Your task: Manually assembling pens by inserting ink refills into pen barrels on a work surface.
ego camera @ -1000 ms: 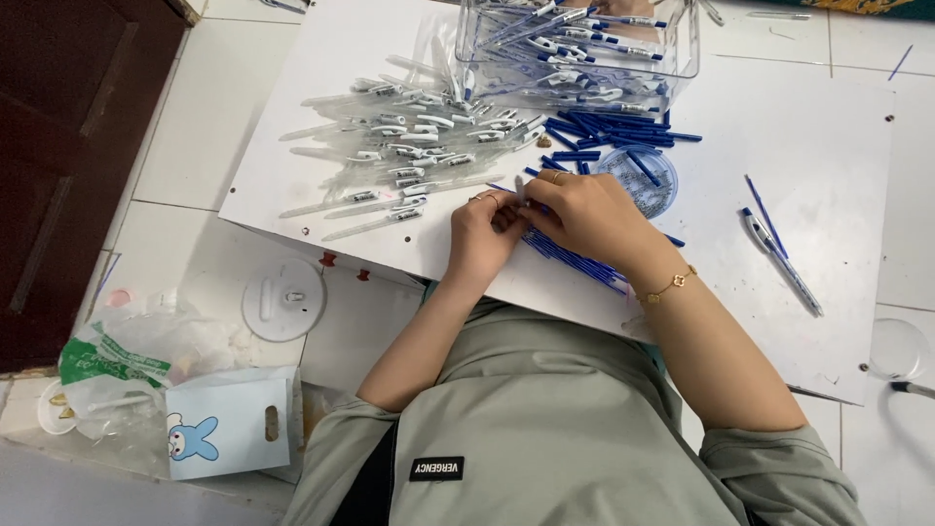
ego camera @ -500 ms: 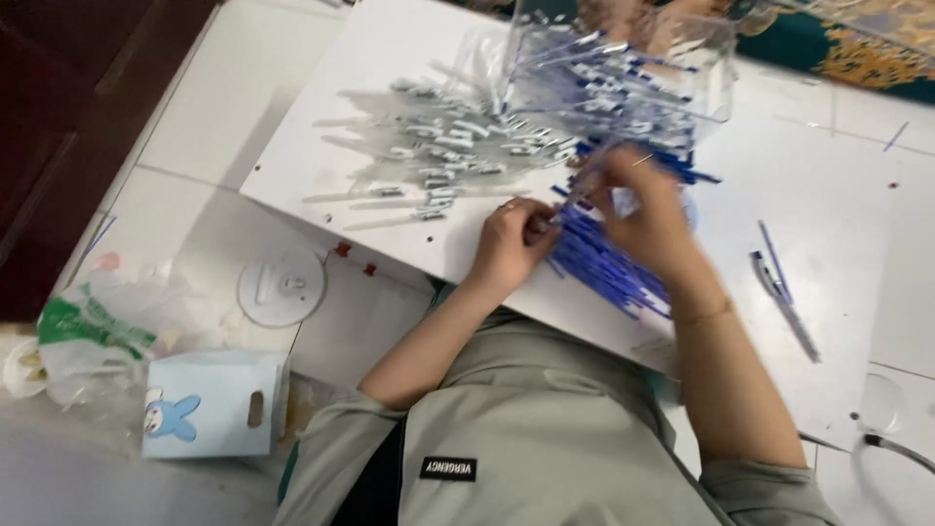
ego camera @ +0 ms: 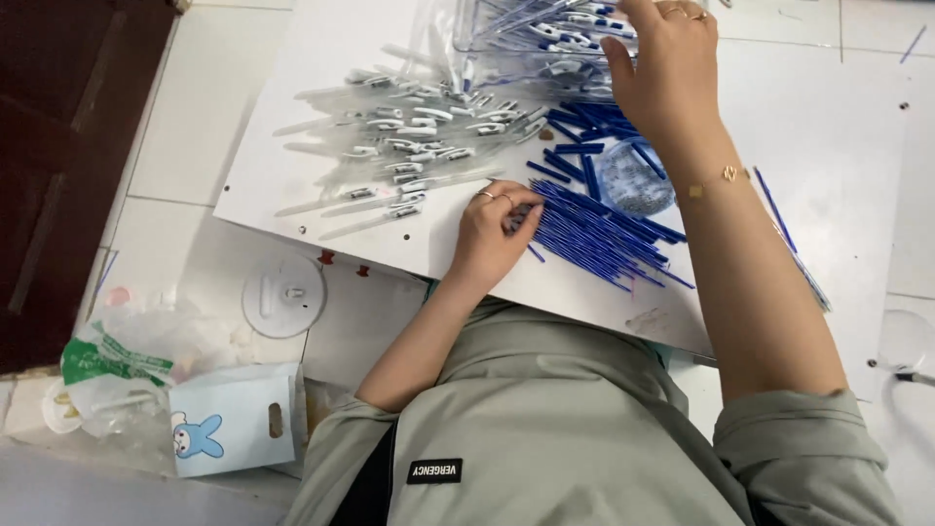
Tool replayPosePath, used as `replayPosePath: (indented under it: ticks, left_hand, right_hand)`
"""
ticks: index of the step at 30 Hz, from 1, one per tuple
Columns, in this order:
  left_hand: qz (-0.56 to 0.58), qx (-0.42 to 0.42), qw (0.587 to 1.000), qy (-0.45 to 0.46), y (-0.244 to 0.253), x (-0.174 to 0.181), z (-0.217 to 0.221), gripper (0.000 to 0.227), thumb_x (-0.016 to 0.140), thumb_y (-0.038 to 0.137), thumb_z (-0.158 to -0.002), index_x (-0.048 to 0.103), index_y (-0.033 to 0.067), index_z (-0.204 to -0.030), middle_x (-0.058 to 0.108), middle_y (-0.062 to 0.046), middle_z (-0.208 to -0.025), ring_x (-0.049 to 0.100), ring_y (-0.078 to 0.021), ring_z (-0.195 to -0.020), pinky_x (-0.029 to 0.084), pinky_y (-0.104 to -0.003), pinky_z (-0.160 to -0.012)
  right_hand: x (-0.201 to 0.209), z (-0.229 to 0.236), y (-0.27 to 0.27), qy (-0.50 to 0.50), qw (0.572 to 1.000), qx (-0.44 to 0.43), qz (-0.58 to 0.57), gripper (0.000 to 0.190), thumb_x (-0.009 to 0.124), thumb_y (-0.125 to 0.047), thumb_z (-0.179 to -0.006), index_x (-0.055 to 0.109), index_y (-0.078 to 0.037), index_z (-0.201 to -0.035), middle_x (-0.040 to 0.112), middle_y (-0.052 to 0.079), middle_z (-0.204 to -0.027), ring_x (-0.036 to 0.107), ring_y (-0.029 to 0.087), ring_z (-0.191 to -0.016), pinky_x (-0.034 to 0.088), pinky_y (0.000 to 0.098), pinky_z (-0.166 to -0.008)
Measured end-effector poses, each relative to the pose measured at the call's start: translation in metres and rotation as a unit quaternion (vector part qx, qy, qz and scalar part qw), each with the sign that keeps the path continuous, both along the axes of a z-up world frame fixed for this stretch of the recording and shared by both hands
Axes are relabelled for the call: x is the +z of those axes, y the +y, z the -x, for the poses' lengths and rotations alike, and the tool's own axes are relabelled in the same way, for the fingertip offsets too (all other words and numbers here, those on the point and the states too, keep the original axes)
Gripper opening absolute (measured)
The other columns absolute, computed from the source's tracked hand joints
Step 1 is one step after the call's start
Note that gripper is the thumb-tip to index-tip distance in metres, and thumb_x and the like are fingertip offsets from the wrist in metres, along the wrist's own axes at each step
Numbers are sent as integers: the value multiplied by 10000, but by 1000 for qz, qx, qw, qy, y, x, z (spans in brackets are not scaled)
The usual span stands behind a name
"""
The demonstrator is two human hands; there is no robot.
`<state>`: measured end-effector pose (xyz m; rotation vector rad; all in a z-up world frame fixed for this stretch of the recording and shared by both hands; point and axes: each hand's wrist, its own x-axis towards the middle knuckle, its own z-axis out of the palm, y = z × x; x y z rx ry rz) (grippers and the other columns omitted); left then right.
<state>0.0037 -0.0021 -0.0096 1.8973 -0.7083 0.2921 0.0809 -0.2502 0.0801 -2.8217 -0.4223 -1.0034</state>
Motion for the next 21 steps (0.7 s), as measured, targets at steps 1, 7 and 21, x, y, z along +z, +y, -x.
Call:
replayPosePath:
  ticks: [1, 7, 21]
  left_hand:
    - [1, 5, 1000, 10, 0, 1, -1, 64, 741, 86, -933, 764, 66, -989, 699, -55, -1001, 617, -157, -660, 533, -298, -631]
    - [-28, 26, 999, 28, -2, -6, -2, 82, 757, 115, -920, 756, 100, -1001, 682, -42, -992, 687, -212, -803, 580, -339, -719]
    - [-88, 48, 995, 16, -7, -1, -1, 62, 745, 159, -914, 754, 117, -957, 673, -34, -965, 693, -231, -835, 588, -340, -746]
  right_hand:
    - [4, 9, 1, -22, 999, 34, -33, 225, 749, -24, -1053, 675, -56, -1264, 718, 156, -1121, 654, 388, -964, 472, 512, -768]
    - [43, 90, 26, 220, 969, 69, -84, 83, 674, -39, -1026, 747, -8, -1002, 727, 136, -856, 682, 313, -766, 549, 447, -656]
    - [-13, 95, -6, 255, 954, -101, 123, 254, 828, -177, -854, 802, -213, -1104, 794, 69, -974, 785, 240, -919, 638, 351, -750]
